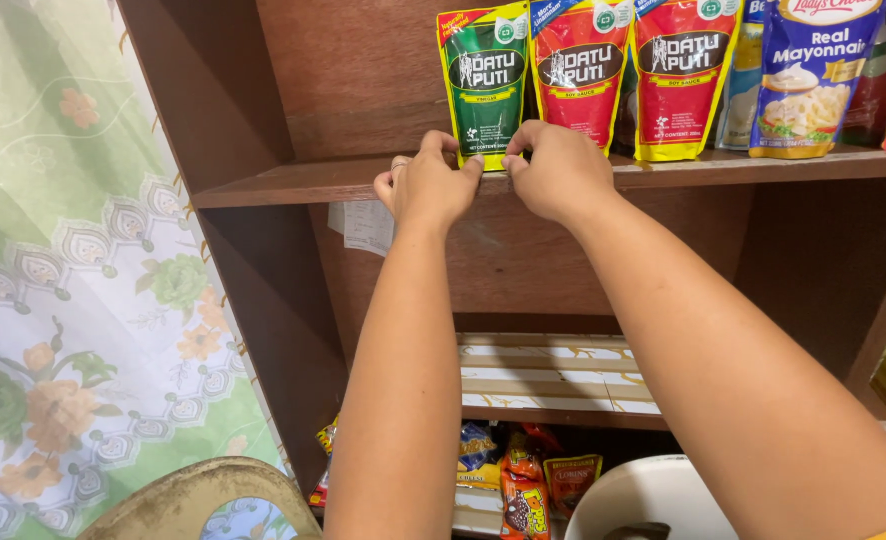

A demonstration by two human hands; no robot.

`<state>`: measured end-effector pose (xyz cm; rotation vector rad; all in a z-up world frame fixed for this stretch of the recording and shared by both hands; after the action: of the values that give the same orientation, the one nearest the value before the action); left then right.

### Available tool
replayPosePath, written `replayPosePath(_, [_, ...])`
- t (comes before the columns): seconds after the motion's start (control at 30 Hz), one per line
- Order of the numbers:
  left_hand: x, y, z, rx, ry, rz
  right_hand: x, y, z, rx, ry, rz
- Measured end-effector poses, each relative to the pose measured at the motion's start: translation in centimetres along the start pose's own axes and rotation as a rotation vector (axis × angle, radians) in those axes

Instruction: Taking condiment packets from a box and placing them on a shelf.

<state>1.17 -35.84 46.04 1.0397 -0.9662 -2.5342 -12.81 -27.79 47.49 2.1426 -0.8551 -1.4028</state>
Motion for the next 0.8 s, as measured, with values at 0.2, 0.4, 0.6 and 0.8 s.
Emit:
replayPosePath(0.2, [0.4,-1.5,-0.1,0.092,-0.09,0.172,1.6,-1.1,1.5,-0.1,0.116,0.16])
replayPosePath(0.4, [3.7,-5.8,-1.3,0.303,0.027,0.483,2.0,-3.7,4.1,-0.546,0.262,0.326])
replayPosePath(0.6, [0.4,-14.9,0.7,0.392,0.143,0.192,-1.0,-9.2,5.0,-0.653,0.129,0.082])
replayPosePath(0.8, [-0.6,-21.8,1.2,0.225,0.035,-0.063,-4.4,-15.1,6.8,-0.543,0.126,-0.032])
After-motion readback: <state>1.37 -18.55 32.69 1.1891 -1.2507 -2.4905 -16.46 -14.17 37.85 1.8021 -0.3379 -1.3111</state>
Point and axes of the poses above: each hand's wrist, its own y-axis towards the middle knuckle, its own x-axis out of the palm, z = x × y, the point moved 1 cm from there along y, towards the middle knuckle
